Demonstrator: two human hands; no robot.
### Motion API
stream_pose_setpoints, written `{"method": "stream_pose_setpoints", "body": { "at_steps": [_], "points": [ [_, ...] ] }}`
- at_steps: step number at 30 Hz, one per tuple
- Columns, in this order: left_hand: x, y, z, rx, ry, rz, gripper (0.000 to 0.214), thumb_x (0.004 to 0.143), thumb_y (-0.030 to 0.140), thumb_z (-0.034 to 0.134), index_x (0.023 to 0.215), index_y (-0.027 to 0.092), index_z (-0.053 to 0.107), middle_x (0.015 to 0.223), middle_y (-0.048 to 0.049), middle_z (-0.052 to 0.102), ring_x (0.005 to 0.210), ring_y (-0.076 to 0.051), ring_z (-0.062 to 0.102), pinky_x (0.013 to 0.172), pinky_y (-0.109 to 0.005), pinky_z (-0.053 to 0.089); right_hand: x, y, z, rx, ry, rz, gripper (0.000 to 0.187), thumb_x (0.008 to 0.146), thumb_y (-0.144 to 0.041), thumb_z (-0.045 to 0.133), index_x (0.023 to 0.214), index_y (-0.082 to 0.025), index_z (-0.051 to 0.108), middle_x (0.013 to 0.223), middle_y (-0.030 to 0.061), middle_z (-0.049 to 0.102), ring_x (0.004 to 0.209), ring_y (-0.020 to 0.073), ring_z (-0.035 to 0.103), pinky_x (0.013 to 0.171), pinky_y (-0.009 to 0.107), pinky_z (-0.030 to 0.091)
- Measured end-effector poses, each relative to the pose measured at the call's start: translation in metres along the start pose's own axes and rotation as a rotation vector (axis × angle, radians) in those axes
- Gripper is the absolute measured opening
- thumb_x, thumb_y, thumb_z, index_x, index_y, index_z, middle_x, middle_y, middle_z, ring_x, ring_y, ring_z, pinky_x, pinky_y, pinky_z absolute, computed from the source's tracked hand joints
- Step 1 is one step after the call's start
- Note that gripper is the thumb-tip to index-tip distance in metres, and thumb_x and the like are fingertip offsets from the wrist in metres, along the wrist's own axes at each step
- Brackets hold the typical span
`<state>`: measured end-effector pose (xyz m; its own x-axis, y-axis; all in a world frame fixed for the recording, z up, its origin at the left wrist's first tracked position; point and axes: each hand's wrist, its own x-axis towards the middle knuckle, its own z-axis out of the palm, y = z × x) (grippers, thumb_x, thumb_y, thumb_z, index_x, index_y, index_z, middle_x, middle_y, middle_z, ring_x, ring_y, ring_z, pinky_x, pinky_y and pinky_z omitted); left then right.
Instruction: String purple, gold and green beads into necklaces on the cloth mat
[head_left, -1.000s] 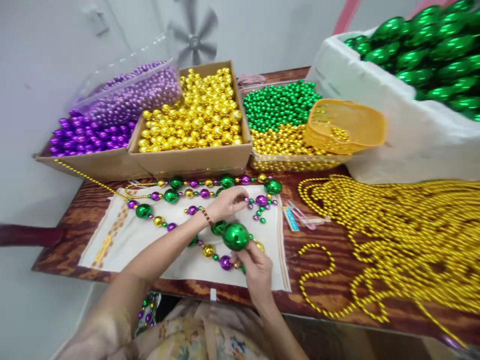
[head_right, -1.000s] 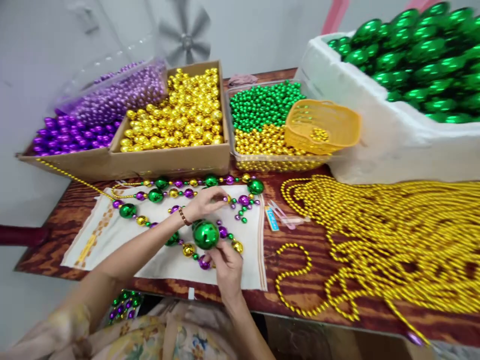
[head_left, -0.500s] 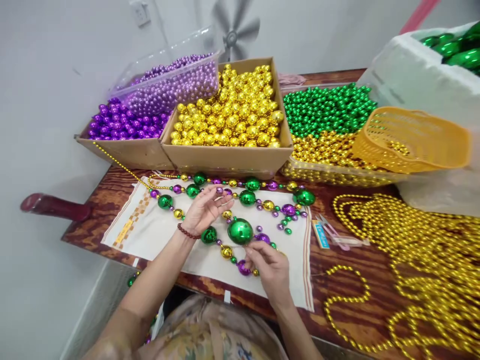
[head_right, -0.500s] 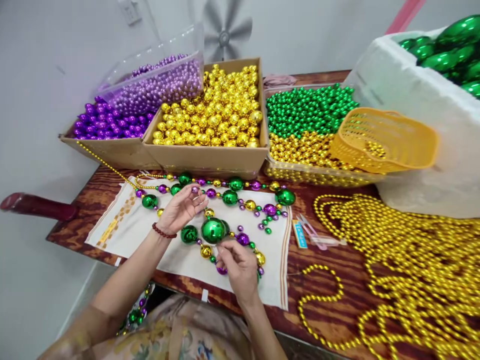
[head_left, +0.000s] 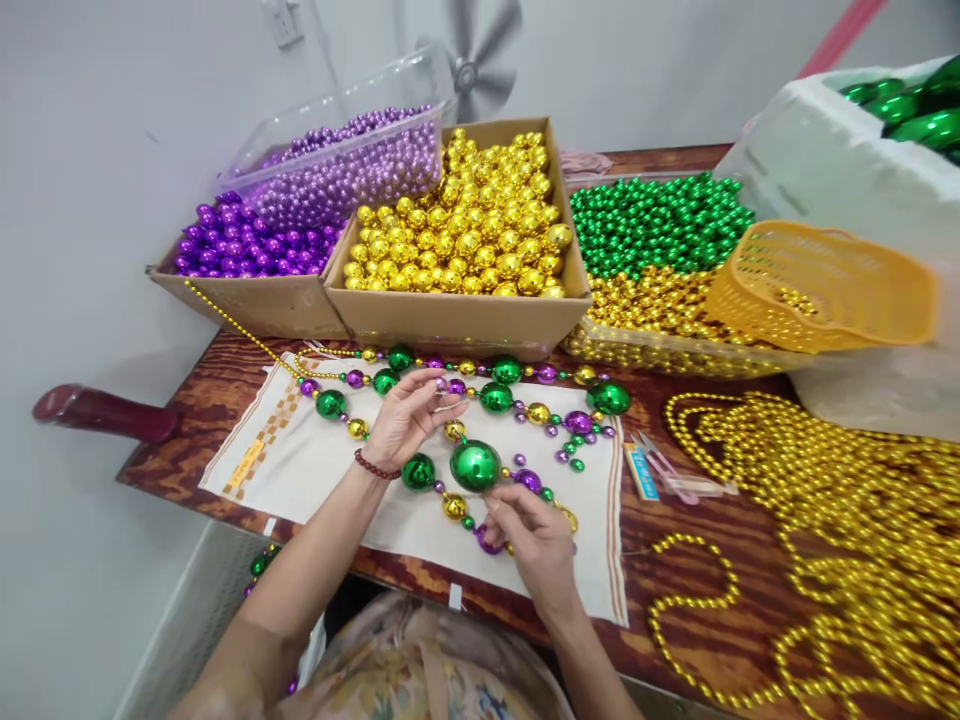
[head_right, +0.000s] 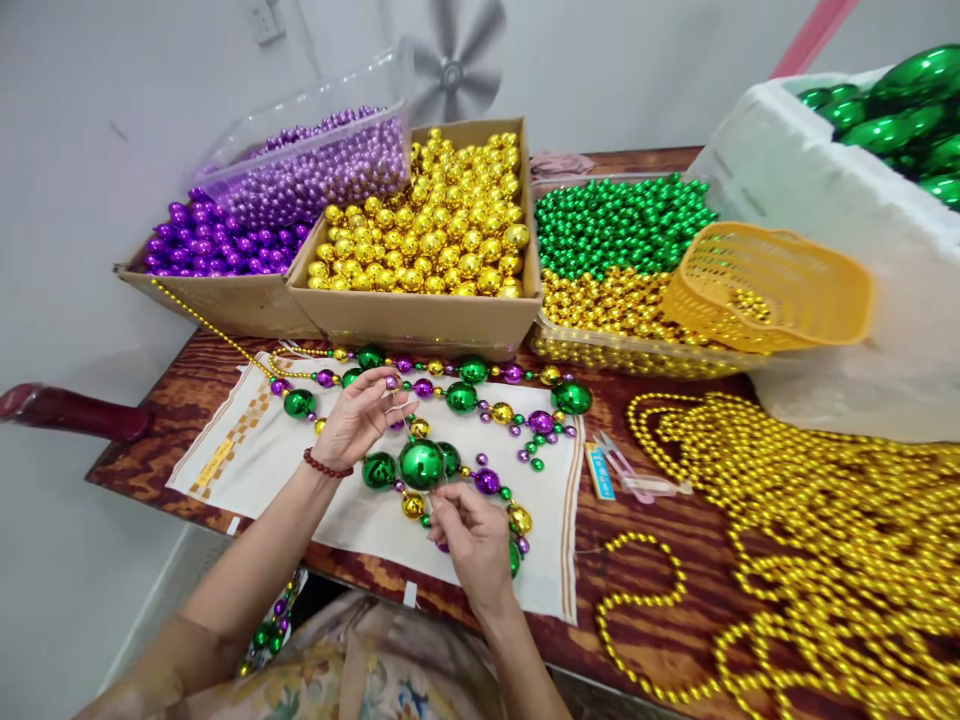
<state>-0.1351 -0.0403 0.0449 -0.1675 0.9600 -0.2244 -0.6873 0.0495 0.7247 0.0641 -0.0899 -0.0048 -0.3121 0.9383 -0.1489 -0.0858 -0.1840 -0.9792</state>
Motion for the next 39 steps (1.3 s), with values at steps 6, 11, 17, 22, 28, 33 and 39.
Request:
{"method": "stream_pose_setpoints", "body": {
  "at_steps": [6, 11, 17, 22, 28, 33, 39],
  "points": [
    [-0.008, -0.012, 0.005, 0.258, -0.114, 0.030, 0.042, 0.073, 0.024, 0.081, 0.113, 0.020, 0.068, 0.093, -0.0028, 0.069, 0.088, -0.017, 0.069, 0.088, -0.035, 0.053, 0.008, 0.005, 0.004, 0.061, 0.069, -0.002, 0.019, 0.082, -0.036, 0.069, 0.076, -0.018, 0.067, 0.059, 0.0011, 0.065, 0.049, 0.0133, 0.062, 0.047, 0.021, 0.050],
    [0.008, 0.006, 0.014, 0.752, -0.112, 0.271, 0.032, 0.087, 0.039, 0.067, 0.112, 0.018, 0.068, 0.100, -0.0087, 0.071, 0.092, -0.019, 0.065, 0.083, -0.033, 0.050, 0.018, 0.008, 0.001, 0.125, 0.074, -0.018, 0.020, 0.080, -0.036, 0.070, 0.074, -0.018, 0.067, 0.060, 0.0017, 0.066, 0.051, 0.0143, 0.063, 0.047, 0.021, 0.049],
    [0.101, 0.083, 0.058, 1.767, 0.036, 0.804, 0.017, 0.091, 0.026, 0.059, 0.101, 0.018, 0.070, 0.107, -0.0112, 0.069, 0.107, -0.026, 0.057, 0.098, -0.044, 0.040, 0.017, 0.011, -0.006, 0.156, 0.074, -0.031, 0.020, 0.080, -0.037, 0.070, 0.075, -0.018, 0.067, 0.059, 0.0014, 0.065, 0.053, 0.0151, 0.063, 0.047, 0.022, 0.049],
    [0.162, 0.100, 0.086, 2.247, 0.120, 0.494, 0.034, 0.086, 0.046, 0.064, 0.084, 0.013, 0.072, 0.095, -0.0175, 0.068, 0.107, -0.036, 0.056, 0.092, -0.050, 0.038, 0.012, 0.013, -0.005, 0.154, 0.078, -0.028, 0.020, 0.082, -0.037, 0.069, 0.075, -0.018, 0.068, 0.059, 0.0019, 0.066, 0.052, 0.0147, 0.063, 0.047, 0.021, 0.049],
    [0.181, 0.103, 0.081, 2.124, 0.046, 0.410, 0.022, 0.069, 0.034, 0.080, 0.079, 0.016, 0.070, 0.086, -0.0117, 0.068, 0.096, -0.031, 0.060, 0.089, -0.047, 0.044, 0.012, 0.013, -0.003, 0.158, 0.081, -0.029, 0.019, 0.080, -0.036, 0.070, 0.076, -0.018, 0.068, 0.058, 0.0016, 0.065, 0.051, 0.0146, 0.063, 0.047, 0.021, 0.048],
    [0.128, 0.099, 0.061, 1.286, -0.052, 0.648, 0.035, 0.077, 0.028, 0.073, 0.109, 0.016, 0.069, 0.101, -0.0096, 0.066, 0.096, -0.022, 0.060, 0.092, -0.040, 0.048, 0.014, 0.013, -0.001, 0.140, 0.061, -0.039, 0.019, 0.082, -0.036, 0.068, 0.078, -0.017, 0.069, 0.061, 0.0021, 0.066, 0.053, 0.0151, 0.064, 0.048, 0.022, 0.049],
    [0.030, 0.060, 0.021, 0.267, -0.111, 0.121, 0.027, 0.081, 0.024, 0.070, 0.107, 0.017, 0.068, 0.096, -0.0058, 0.069, 0.091, -0.018, 0.069, 0.095, -0.039, 0.054, 0.013, 0.013, 0.002, 0.103, 0.049, -0.062, 0.018, 0.085, -0.034, 0.067, 0.079, -0.018, 0.069, 0.061, 0.0016, 0.066, 0.053, 0.0146, 0.063, 0.050, 0.022, 0.050]
  ]
}}
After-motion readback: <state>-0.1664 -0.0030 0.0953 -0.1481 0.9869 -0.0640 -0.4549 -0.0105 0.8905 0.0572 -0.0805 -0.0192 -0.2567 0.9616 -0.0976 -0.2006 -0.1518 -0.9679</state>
